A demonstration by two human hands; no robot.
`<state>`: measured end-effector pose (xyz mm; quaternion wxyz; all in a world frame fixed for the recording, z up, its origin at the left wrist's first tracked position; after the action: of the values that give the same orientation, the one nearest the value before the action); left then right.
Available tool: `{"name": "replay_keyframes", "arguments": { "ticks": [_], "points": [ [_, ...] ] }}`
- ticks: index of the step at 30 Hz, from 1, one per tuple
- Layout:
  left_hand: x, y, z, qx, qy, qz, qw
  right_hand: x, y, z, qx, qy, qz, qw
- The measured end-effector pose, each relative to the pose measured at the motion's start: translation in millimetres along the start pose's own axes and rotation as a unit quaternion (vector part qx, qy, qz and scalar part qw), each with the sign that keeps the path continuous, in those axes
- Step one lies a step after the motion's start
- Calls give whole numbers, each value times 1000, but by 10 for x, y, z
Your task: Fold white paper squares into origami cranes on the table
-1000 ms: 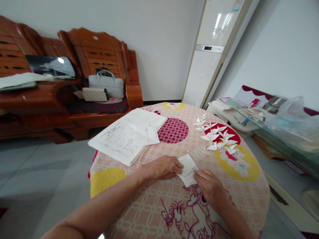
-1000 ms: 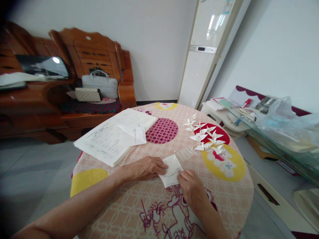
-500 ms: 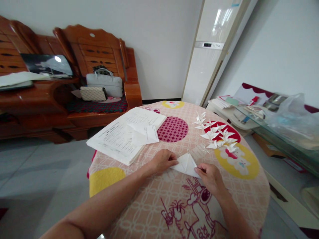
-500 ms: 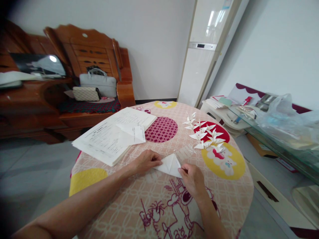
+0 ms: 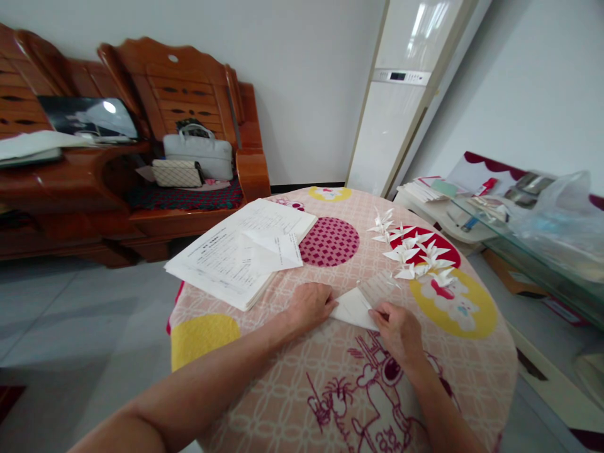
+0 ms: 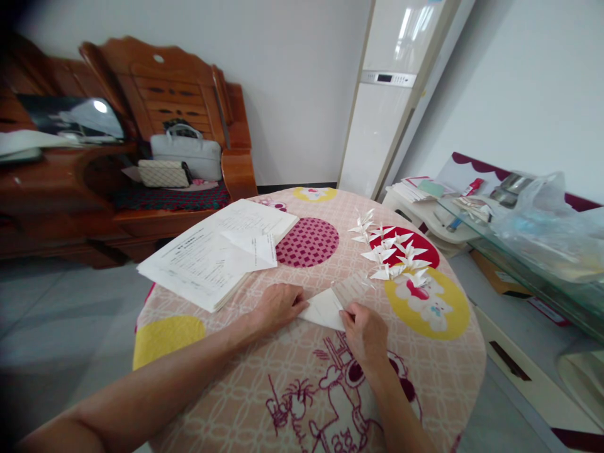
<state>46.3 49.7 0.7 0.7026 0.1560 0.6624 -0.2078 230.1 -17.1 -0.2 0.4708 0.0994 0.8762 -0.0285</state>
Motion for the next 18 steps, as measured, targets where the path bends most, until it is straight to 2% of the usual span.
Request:
{"name": "replay_keyframes", "arguments": {
  "ticks": [12,18],
  "points": [
    [-25,26,34,10,29,3,1000,12,25,8,7,-16,2,1000],
    [-39,26,42,-2,44,-18,999,15,29,12,12,-11,-2,1000]
  ]
}}
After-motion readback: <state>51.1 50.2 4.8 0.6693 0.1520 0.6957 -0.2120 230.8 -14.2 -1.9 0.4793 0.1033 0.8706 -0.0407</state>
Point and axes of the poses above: each hand's wrist, its own y-axis towards the middle knuckle, its own x-axis out of the palm, z = x × y, the point moved 7 cm from there along y, towards the middle knuckle, and after that the axes turned 14 degrees about y, right-handed, at the moved point
